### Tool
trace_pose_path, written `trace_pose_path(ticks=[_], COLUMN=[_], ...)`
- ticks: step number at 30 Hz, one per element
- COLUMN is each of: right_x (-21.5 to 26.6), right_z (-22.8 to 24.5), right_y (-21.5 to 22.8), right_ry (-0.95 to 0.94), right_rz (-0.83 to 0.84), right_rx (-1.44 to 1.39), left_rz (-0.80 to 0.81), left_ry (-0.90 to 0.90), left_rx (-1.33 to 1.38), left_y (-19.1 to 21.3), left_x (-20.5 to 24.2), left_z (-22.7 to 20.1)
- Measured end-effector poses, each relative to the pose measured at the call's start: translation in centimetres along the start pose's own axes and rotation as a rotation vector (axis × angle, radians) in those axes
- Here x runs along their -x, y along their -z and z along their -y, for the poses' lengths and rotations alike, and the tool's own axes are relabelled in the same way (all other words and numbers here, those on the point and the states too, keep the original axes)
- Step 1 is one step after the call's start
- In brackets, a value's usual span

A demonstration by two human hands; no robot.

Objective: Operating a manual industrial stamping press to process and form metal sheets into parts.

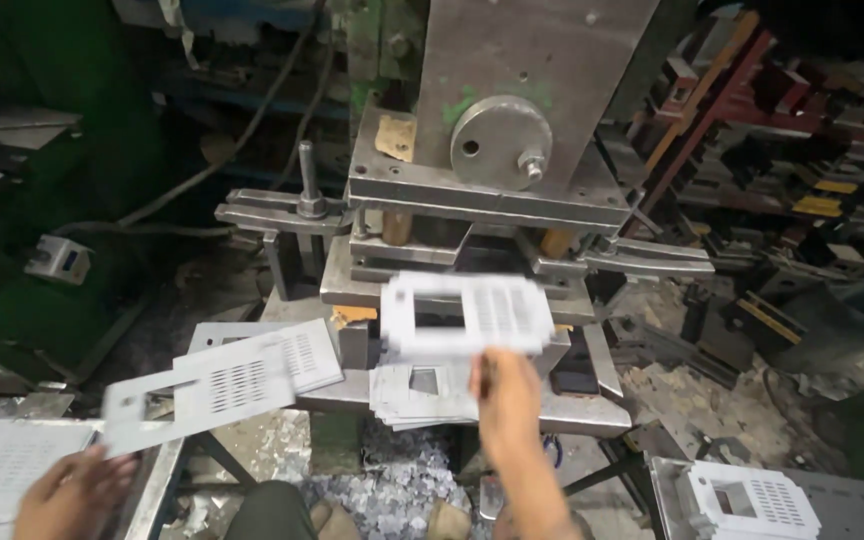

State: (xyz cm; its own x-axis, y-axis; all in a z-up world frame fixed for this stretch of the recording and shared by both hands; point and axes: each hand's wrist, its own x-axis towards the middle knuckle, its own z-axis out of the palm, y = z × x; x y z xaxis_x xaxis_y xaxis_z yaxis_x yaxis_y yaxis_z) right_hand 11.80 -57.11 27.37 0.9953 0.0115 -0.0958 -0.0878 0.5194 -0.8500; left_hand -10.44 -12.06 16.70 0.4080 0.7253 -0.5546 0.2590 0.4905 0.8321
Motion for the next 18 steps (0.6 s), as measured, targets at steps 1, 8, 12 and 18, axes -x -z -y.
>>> trace_pose_path(ticks=[1,8,12,18], right_x=[1.9,4.4,4.8,6.7], right_z=[-0.6,-11.5,-12.0,-1.2], right_y=[0.6,9.2,8.3,-2.8], right_ry=[-0.022,-0.352,-0.429,-0.163], right_rz=[-0.043,-0.134,-0.091,0.107], right_rx=[-0.005,0.261,0.325,0.18], left_rz=[-0.023,0.233,0.409,0.694], left_ry=[-0.14,-0.234,-0.19,-0.321], left_rx=[-0.039,0.096,0.104,0.013], left_y=[1.3,0.4,-8.0,-22.9], left_x=[-1.6,-0.8,7.3,16.2], left_z=[0.8,-0.1,-2.3,-3.8])
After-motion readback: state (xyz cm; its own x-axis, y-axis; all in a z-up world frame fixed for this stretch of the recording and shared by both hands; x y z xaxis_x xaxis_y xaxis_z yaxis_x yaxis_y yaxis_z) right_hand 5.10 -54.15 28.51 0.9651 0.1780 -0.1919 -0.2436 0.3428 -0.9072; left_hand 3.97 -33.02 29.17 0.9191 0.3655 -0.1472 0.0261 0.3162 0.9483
